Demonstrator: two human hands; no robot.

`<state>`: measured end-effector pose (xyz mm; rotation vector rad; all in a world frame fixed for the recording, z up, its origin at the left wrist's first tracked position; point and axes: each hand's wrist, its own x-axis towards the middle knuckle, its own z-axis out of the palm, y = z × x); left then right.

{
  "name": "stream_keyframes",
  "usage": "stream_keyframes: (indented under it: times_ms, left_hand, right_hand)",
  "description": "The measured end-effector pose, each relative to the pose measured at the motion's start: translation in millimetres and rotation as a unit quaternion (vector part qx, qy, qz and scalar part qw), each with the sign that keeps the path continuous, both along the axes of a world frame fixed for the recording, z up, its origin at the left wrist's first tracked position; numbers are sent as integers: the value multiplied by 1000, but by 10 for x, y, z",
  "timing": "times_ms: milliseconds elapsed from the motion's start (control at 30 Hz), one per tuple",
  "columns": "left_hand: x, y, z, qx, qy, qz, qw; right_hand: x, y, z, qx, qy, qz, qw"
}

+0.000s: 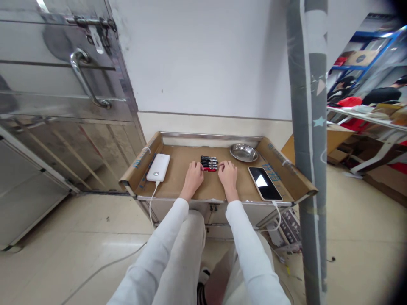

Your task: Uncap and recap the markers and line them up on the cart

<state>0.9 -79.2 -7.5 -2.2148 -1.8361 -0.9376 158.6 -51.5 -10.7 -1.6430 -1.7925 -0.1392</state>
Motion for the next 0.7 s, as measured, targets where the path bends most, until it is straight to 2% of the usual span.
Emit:
stream_keyframes:
  times_ms: [67, 100, 200, 300, 467, 600, 700]
  left_hand:
    - [-4, -26, -10, -1, 10, -70, 998]
    - [-4, -30, -19, -4, 15, -82, 996]
    - [2, -11, -51, -17, 27, -66, 997]
    - [8, 29, -74, -27, 37, -51, 998]
    - [1, 104, -96, -28, 32, -67, 997]
    - [-12, 182, -102, 8, 5, -53, 999]
    - [-25, 238, -84, 31, -17, -46, 998]
  right_hand:
    - [1, -9, 12, 2, 6, 49, 999]
    - [0, -11, 12, -1, 1, 78, 997]
    - [-9, -10, -12, -10, -16, 133, 991]
    - [-19, 1, -54, -12, -22, 143, 989]
    - [-28, 11, -109, -22, -40, 148, 988]
    - [-31, 9, -101, -12, -40, 150, 988]
    - [-27, -2, -58, 24, -13, 151, 988]
